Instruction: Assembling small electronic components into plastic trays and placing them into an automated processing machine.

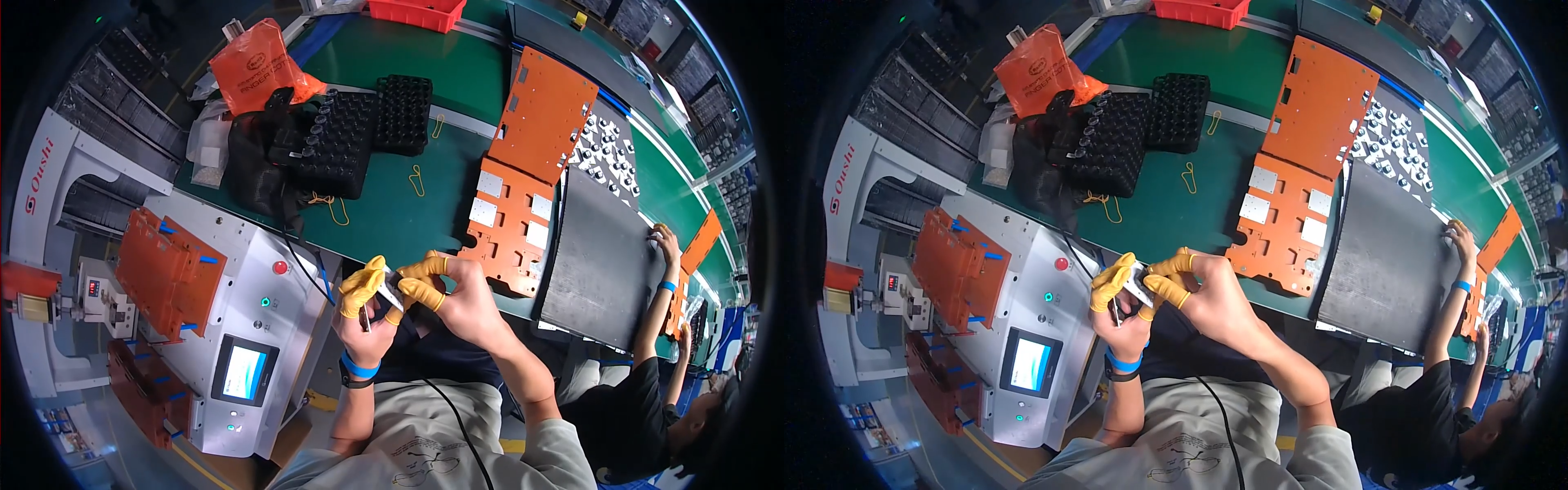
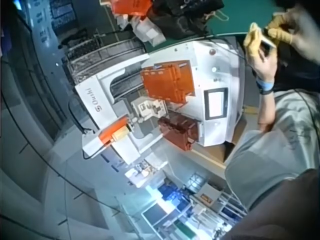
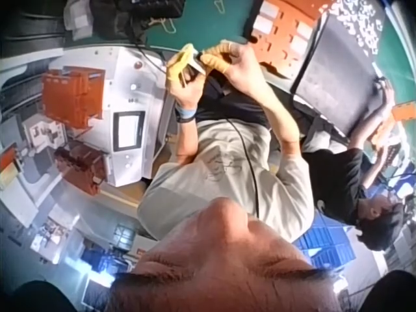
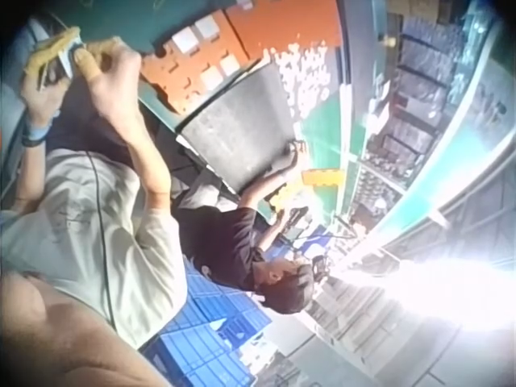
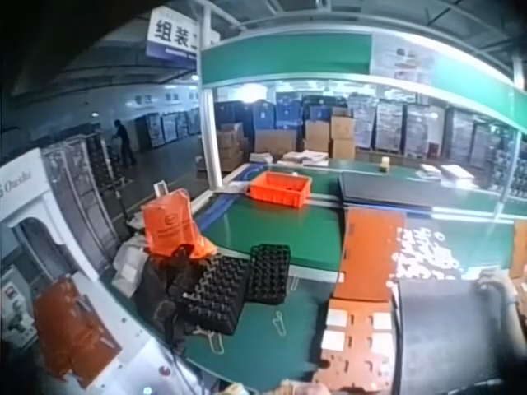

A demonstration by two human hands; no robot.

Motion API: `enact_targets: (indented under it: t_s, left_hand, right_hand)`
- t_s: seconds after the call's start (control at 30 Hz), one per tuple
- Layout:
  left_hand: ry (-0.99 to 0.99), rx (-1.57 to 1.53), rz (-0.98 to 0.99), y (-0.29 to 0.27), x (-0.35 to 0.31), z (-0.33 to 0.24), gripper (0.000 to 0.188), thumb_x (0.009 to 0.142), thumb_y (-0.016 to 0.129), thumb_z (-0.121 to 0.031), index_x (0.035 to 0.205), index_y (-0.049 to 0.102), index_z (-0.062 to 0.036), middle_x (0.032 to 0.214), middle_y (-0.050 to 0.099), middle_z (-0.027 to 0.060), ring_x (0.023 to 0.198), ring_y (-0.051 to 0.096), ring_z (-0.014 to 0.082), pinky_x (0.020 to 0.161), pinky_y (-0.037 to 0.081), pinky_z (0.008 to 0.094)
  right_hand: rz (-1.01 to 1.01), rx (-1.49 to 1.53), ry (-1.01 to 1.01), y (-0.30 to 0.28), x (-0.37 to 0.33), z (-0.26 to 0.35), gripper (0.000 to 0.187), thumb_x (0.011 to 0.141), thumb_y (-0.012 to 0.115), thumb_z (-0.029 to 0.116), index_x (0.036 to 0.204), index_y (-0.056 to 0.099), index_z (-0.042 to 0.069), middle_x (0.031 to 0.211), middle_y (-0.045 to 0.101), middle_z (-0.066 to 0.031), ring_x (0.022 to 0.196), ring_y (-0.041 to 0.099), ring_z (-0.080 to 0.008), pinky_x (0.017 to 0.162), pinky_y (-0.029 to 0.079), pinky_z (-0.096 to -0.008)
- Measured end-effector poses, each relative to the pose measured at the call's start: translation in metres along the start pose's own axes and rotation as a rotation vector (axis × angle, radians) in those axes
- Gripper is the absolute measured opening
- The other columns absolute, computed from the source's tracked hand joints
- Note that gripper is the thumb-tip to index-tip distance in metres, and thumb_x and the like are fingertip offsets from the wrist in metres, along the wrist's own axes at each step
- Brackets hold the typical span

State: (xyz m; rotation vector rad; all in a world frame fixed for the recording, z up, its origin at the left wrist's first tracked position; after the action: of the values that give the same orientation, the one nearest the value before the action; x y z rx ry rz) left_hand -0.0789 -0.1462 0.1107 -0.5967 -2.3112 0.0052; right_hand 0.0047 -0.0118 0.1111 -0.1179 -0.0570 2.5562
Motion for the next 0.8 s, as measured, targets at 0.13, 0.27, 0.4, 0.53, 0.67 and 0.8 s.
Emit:
enact_targets:
  t_s: [0.13, 0.27, 0.4, 0.53, 0.67, 0.8]
  left_hand:
    - [-0.021, 0.02, -0.012, -0.001, -0.002, 0.004, 0.053, 0.071, 0.091, -0.01, 0.117, 0.064, -0.0037, 0.122, 0.07, 0.0114, 0.067, 0.05, 0.008, 0.061, 0.042, 0.0211]
    - [-0.044, 0.03, -0.044, -0.004, -0.005, 0.01, 0.051, 0.074, 0.09, -0.013, 0.118, 0.065, -0.0033, 0.121, 0.07, 0.0085, 0.06, 0.041, 0.0062, 0.056, 0.038, 0.0203]
    - [-0.062, 0.014, -0.049, -0.002, -0.005, 0.011, 0.048, 0.076, 0.089, -0.015, 0.117, 0.066, -0.0029, 0.122, 0.071, 0.01, 0.064, 0.047, 0.0109, 0.052, 0.038, 0.0222]
    - [-0.169, 0.073, -0.037, 0.009, -0.003, 0.017, 0.05, 0.073, 0.089, -0.009, 0.117, 0.066, -0.0033, 0.116, 0.071, 0.0052, 0.064, 0.045, 0.0106, 0.056, 0.038, 0.0221]
    - [-0.469, -0.289, -0.123, 0.018, -0.013, 0.035, 0.06, 0.068, 0.089, 0.003, 0.121, 0.062, -0.0042, 0.116, 0.069, 0.0071, 0.083, 0.059, 0.0122, 0.074, 0.051, 0.0259]
    - [-0.742, -0.701, -0.004, 0.043, -0.027, 0.059, 0.062, 0.074, 0.087, 0.002, 0.127, 0.055, -0.0038, 0.118, 0.067, 0.0129, 0.106, 0.066, 0.0213, 0.097, 0.055, 0.0349]
  right_hand:
    - [-0.015, 0.018, 0.02, 0.002, 0.0, 0.004, 0.022, 0.09, 0.076, 0.011, 0.103, 0.071, -0.005, 0.089, 0.066, -0.006, 0.075, 0.059, -0.012, 0.07, 0.049, -0.0289]
    - [-0.036, -0.247, -0.211, 0.005, -0.002, 0.016, 0.023, 0.083, 0.08, 0.009, 0.099, 0.071, -0.005, 0.081, 0.061, -0.0119, 0.072, 0.057, -0.026, 0.067, 0.047, -0.0371]
    - [0.014, -0.407, -0.246, 0.009, -0.001, 0.015, 0.025, 0.085, 0.078, 0.008, 0.104, 0.07, -0.006, 0.091, 0.063, -0.013, 0.075, 0.062, -0.0233, 0.057, 0.05, -0.0314]
    - [-0.119, -0.598, -0.404, 0.006, -0.011, 0.032, 0.034, 0.08, 0.082, 0.024, 0.087, 0.069, -0.007, 0.079, 0.053, -0.0135, 0.073, 0.048, -0.0289, 0.066, 0.04, -0.0398]
    - [-0.03, -0.713, -0.425, 0.009, -0.016, 0.039, 0.053, 0.078, 0.082, 0.039, 0.102, 0.069, -0.006, 0.094, 0.052, -0.0137, 0.086, 0.047, -0.0298, 0.077, 0.04, -0.0395]
    - [0.047, -0.815, -0.498, 0.002, -0.02, 0.042, 0.064, 0.077, 0.081, 0.047, 0.118, 0.069, 0.0, 0.101, 0.051, -0.0121, 0.09, 0.044, -0.0296, 0.081, 0.041, -0.0406]
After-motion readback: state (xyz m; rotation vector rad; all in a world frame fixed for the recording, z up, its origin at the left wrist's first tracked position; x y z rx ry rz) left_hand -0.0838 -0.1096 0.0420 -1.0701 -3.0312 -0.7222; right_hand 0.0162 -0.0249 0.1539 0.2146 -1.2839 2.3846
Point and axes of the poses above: each hand's wrist, its own x-axis towards the middle knuckle, its own y-axis out of the palm, z = x × y, the point moved 10 cm from there along x, towards the middle knuckle
